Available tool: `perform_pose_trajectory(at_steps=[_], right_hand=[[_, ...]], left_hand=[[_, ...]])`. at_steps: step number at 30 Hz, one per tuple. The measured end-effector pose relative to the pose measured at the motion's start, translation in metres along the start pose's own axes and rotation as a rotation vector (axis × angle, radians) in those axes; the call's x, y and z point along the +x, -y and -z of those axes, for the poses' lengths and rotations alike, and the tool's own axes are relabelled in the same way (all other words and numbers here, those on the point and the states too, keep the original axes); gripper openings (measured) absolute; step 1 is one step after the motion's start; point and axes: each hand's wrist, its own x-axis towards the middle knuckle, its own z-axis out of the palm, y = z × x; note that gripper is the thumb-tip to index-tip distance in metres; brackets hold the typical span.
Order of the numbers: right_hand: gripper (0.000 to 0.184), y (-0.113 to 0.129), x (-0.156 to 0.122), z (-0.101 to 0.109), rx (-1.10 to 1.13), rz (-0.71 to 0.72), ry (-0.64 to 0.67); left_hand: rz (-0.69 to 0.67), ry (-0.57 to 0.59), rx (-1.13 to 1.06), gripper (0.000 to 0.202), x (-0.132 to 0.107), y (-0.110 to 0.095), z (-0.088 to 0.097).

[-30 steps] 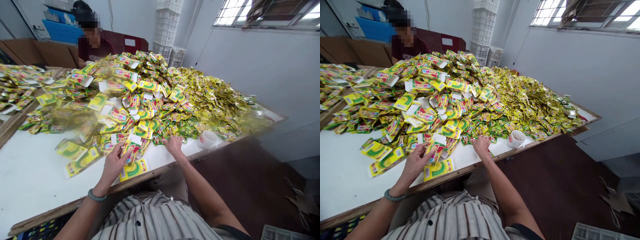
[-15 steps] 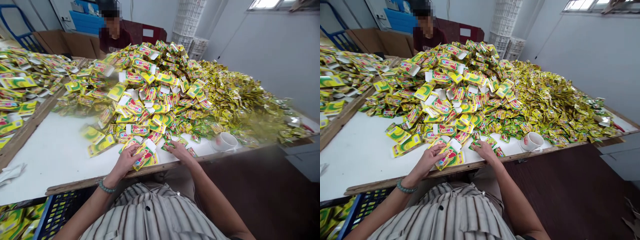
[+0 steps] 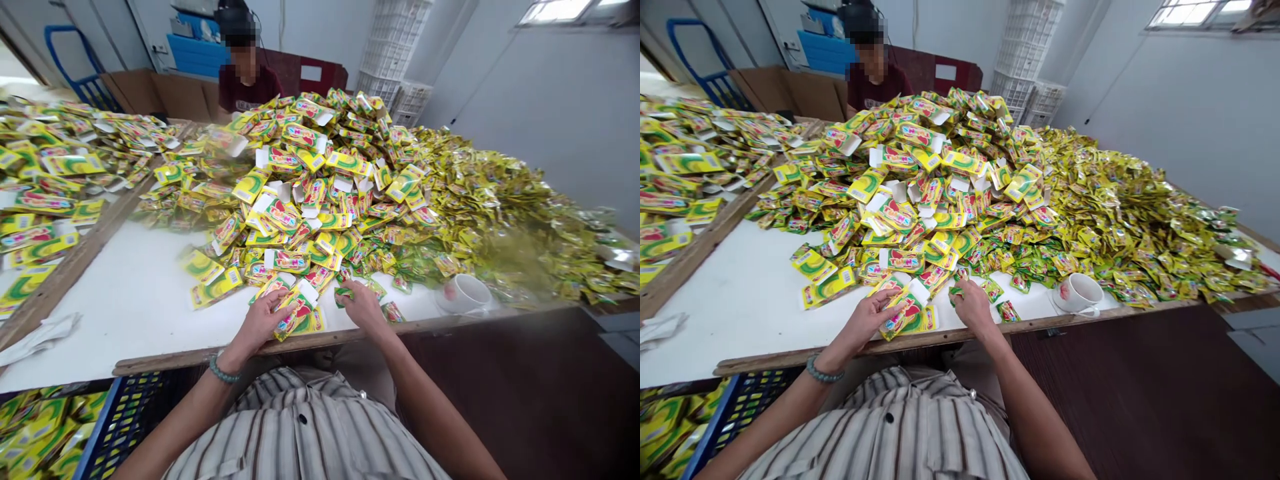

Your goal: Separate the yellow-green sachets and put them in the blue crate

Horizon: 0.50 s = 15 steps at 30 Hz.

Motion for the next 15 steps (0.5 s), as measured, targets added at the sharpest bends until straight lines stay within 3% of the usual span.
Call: perform_pose_trajectory(at_steps=[3, 5, 11, 15], right_hand=[[0.030, 0.018, -0.001, -0.001, 0.477, 0.012, 0.110], [0.033, 0.029, 0.001, -0.005, 0.652, 0.044, 0.194], [0.012, 0.044, 0.005, -0.016, 0.374, 0.206, 0.200], [0.023, 0.048, 0.001, -0.011, 0.224, 0.248, 0.237]], left_hand=[[-0.024, 0.021, 0.016, 0.052, -0.002, -0.005, -0.001], [-0.023, 0.057, -0.023, 0.052, -0.004, -0.009, -0.002], [0.018, 0.135, -0.156, 0.055, -0.008, -0.011, -0.003], [0.068, 0.168, -0.202, 0.052, -0.011, -0.011, -0.003]])
